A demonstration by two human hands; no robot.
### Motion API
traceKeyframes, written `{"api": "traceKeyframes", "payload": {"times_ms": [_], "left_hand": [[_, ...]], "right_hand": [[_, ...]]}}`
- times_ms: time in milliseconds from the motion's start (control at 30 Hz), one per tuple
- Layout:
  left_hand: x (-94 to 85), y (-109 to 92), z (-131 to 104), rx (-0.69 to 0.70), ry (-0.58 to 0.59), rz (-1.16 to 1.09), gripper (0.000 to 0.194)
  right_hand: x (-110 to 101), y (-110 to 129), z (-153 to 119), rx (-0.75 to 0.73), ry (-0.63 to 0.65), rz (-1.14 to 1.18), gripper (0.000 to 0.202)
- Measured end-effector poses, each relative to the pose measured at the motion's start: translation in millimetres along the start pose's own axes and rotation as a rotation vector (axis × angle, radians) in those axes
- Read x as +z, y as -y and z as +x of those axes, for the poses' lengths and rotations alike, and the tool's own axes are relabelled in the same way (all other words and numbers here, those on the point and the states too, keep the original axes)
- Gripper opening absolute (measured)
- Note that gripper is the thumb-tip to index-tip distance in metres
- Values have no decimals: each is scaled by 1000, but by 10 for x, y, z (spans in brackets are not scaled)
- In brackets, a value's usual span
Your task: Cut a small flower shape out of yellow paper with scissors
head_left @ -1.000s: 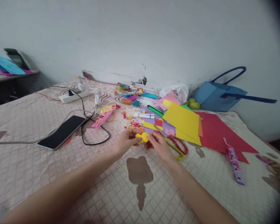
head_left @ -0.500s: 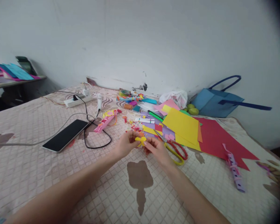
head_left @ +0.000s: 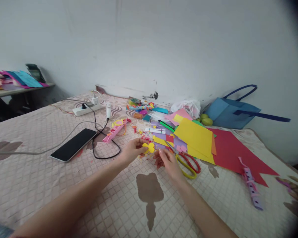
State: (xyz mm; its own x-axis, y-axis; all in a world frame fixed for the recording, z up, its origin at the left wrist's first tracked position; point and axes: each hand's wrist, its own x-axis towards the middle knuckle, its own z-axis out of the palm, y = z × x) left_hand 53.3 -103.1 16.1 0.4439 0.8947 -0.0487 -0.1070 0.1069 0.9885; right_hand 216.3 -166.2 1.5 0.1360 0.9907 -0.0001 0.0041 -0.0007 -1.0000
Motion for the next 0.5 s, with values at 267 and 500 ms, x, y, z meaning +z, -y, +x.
{"api": "traceKeyframes", "payload": {"times_ms": [267, 500], "left_hand": [[-269, -34, 167, 311, -106, 296, 21], [-402, -91, 210, 422, -132, 462, 29]], "right_hand": [[-1, -33, -63, 9, -14, 59, 42], [-15, -27, -75, 8, -16, 76, 43]]}}
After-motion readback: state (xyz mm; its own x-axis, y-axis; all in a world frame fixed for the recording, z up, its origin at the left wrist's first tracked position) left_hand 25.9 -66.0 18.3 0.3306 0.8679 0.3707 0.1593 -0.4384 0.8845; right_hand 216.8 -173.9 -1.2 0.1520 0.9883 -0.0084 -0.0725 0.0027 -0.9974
